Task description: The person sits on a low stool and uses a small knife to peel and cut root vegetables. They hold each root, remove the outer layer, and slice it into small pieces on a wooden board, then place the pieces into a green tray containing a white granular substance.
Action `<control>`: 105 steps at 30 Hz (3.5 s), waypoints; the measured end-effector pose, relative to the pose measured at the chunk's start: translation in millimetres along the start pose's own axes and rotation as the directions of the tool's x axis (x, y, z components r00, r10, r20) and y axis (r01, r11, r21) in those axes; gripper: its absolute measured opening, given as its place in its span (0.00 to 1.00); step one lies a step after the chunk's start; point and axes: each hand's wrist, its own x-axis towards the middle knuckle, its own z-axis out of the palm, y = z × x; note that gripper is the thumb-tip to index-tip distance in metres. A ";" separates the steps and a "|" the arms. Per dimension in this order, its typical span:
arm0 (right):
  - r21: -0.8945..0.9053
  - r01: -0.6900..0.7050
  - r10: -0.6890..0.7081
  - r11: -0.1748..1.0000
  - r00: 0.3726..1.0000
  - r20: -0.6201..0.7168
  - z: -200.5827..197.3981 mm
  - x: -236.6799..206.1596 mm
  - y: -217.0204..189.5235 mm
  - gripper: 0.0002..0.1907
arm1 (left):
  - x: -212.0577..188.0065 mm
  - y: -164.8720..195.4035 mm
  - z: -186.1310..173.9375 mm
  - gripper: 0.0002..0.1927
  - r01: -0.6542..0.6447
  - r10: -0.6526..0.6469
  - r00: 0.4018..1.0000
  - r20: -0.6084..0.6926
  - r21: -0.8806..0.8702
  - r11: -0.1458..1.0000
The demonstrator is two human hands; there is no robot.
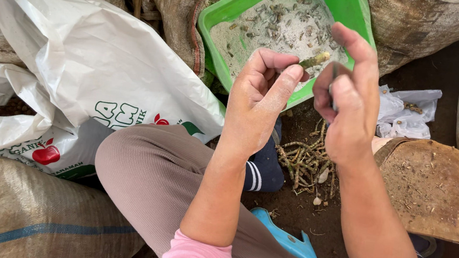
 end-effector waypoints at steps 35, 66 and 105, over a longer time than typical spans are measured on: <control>0.027 -0.553 0.553 0.833 0.831 -0.064 -3.4 56.5 75.0 0.24 | -1.5 11.4 5.2 0.13 -0.038 0.037 0.999 0.013 0.092 0.995; 0.230 -0.044 0.055 0.972 0.998 -0.041 2.5 -10.9 -5.6 0.21 | -0.3 3.1 4.4 0.07 0.152 -0.152 0.988 0.012 -0.161 0.975; -0.441 0.114 -0.157 0.890 0.986 -0.062 6.7 -26.5 -24.1 0.11 | -4.8 -8.3 10.6 0.08 -0.005 0.005 1.000 -0.003 -0.093 0.996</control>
